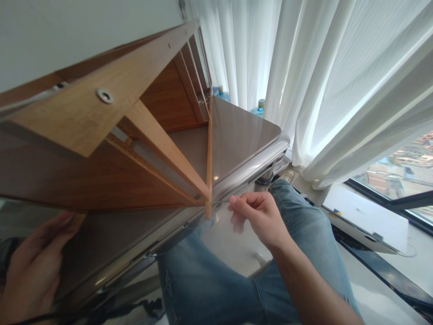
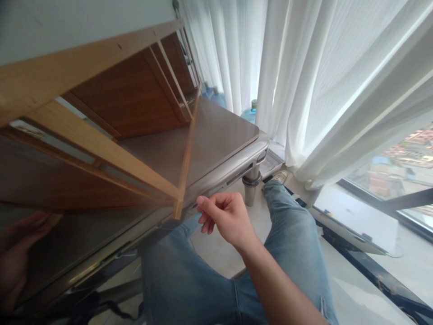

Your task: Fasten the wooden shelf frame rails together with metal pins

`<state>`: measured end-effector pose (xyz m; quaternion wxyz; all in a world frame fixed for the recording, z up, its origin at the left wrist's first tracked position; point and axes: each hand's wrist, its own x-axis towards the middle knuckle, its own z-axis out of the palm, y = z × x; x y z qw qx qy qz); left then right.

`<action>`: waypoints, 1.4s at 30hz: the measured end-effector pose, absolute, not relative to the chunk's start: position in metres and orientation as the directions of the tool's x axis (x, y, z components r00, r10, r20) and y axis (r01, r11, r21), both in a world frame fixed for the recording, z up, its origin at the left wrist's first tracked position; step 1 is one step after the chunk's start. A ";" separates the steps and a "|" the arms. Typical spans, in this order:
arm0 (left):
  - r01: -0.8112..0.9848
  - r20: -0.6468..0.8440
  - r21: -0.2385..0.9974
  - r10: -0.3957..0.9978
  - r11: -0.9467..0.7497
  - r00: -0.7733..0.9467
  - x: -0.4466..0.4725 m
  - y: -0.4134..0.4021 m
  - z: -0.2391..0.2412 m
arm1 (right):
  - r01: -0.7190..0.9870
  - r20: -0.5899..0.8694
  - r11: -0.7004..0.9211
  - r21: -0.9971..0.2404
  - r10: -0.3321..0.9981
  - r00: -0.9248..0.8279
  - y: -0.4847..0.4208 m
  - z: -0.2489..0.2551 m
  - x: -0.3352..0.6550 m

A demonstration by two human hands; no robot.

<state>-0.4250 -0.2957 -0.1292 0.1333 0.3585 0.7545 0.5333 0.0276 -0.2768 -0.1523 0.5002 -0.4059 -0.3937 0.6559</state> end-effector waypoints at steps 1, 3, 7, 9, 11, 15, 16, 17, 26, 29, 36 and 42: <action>0.403 0.180 0.897 0.683 0.181 -0.708 -0.426 -0.296 -0.130 | -0.372 -0.158 -0.220 -0.902 0.969 -0.190 -0.277 -0.152 0.026; 0.405 0.177 0.894 0.681 0.190 -0.710 -0.427 -0.295 -0.130 | -0.425 -0.181 -0.268 -0.865 0.955 -0.234 -0.276 -0.153 0.024; 0.409 0.182 0.895 0.689 0.179 -0.701 -0.421 -0.295 -0.127 | -0.435 -0.161 -0.237 -0.868 0.965 -0.205 -0.274 -0.153 0.023; 0.402 0.186 0.898 0.675 0.178 -0.714 -0.416 -0.294 -0.125 | -0.415 -0.114 -0.149 -0.898 0.988 -0.109 -0.274 -0.152 0.024; 0.396 0.191 0.899 0.647 0.186 -0.738 -0.412 -0.294 -0.123 | -0.356 -0.036 -0.032 -0.934 0.999 0.005 -0.276 -0.153 0.024; 0.407 0.217 0.893 0.605 0.194 -0.766 -0.413 -0.294 -0.122 | -0.056 0.179 0.187 -0.981 0.976 0.123 -0.283 -0.160 0.025; 0.415 0.227 0.890 0.606 0.188 -0.762 -0.414 -0.295 -0.123 | 0.035 0.244 0.242 -0.970 0.962 0.124 -0.285 -0.162 0.026; 0.425 0.235 0.886 0.613 0.184 -0.754 -0.416 -0.295 -0.124 | 0.124 0.314 0.300 -0.946 0.942 0.116 -0.286 -0.164 0.027; 0.417 0.216 0.891 0.636 0.183 -0.741 -0.424 -0.295 -0.127 | 0.470 0.655 0.648 -0.599 0.735 -0.178 -0.286 -0.173 0.047; 0.393 0.215 0.909 0.656 0.136 -0.723 -0.422 -0.294 -0.126 | 0.457 0.638 0.647 -0.610 0.744 -0.200 -0.284 -0.173 0.050; 0.381 0.221 0.920 0.683 0.090 -0.696 -0.415 -0.295 -0.121 | 0.203 0.416 0.420 -0.885 0.907 -0.062 -0.280 -0.160 0.035; 0.353 0.203 0.930 0.663 0.099 -0.721 -0.413 -0.295 -0.119 | -0.321 -0.048 -0.071 -0.945 0.996 -0.080 -0.279 -0.150 0.020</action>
